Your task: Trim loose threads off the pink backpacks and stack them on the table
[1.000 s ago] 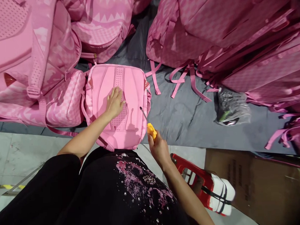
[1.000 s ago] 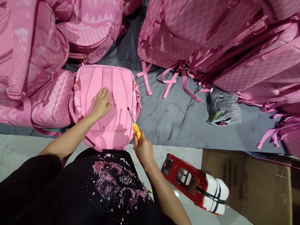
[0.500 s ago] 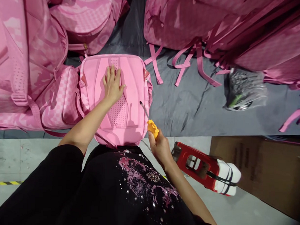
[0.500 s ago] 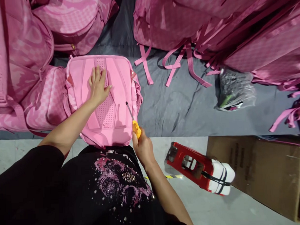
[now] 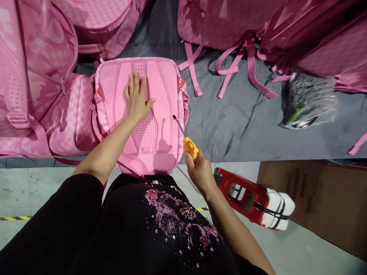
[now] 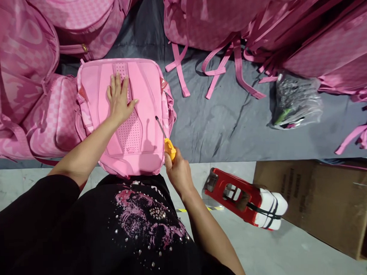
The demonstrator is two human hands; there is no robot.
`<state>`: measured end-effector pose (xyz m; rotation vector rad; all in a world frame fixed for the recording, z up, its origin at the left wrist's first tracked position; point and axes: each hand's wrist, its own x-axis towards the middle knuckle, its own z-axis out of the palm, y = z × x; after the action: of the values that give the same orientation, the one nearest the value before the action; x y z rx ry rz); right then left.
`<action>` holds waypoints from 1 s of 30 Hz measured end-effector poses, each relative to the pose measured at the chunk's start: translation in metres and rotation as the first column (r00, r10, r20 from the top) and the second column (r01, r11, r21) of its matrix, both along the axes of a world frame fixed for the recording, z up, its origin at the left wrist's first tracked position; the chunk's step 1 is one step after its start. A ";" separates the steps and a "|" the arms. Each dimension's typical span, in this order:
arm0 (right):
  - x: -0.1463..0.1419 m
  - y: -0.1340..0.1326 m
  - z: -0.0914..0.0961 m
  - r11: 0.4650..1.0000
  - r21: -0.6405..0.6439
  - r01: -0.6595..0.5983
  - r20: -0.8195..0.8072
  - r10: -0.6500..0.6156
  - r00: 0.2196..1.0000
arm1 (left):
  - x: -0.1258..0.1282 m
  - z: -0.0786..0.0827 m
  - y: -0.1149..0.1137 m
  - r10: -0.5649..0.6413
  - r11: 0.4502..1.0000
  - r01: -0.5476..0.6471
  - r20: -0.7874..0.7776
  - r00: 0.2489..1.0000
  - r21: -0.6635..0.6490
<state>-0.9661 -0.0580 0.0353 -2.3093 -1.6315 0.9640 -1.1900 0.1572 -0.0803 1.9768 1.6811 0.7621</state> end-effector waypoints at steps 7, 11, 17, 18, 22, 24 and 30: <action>0.000 -0.006 -0.006 0.976 -0.062 0.207 -0.335 -0.216 0.917 | -0.002 -0.002 0.000 -0.006 1.000 0.006 -0.003 1.000 0.004; 0.001 -0.002 -0.007 0.921 -0.208 0.329 -0.605 -0.385 0.697 | -0.002 0.004 -0.001 -0.001 1.000 0.001 0.023 1.000 -0.002; 0.003 -0.004 -0.014 0.888 -0.285 0.361 -0.701 -0.450 0.554 | -0.002 0.006 -0.002 -0.001 1.000 0.002 0.026 1.000 -0.019; 0.004 -0.005 -0.015 0.884 -0.293 0.364 -0.707 -0.457 0.540 | -0.002 0.006 -0.002 -0.004 1.000 0.004 0.024 1.000 -0.014; 0.008 -0.008 -0.017 0.866 -0.348 0.359 -0.751 -0.487 0.446 | -0.001 0.008 -0.003 -0.003 1.000 0.002 -0.031 1.000 -0.031; 0.010 -0.008 -0.018 0.853 -0.394 0.342 -0.763 -0.511 0.397 | -0.001 0.010 -0.003 -0.004 0.998 0.000 -0.072 0.997 -0.064; 0.016 0.002 -0.019 0.879 -0.357 0.316 -0.746 -0.472 0.470 | 0.001 0.008 -0.002 0.000 1.000 -0.002 -0.167 0.986 -0.011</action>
<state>-0.9502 -0.0562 0.0163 -1.6819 -0.5872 1.7239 -1.1890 0.1555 -0.0725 2.0817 1.7760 0.5999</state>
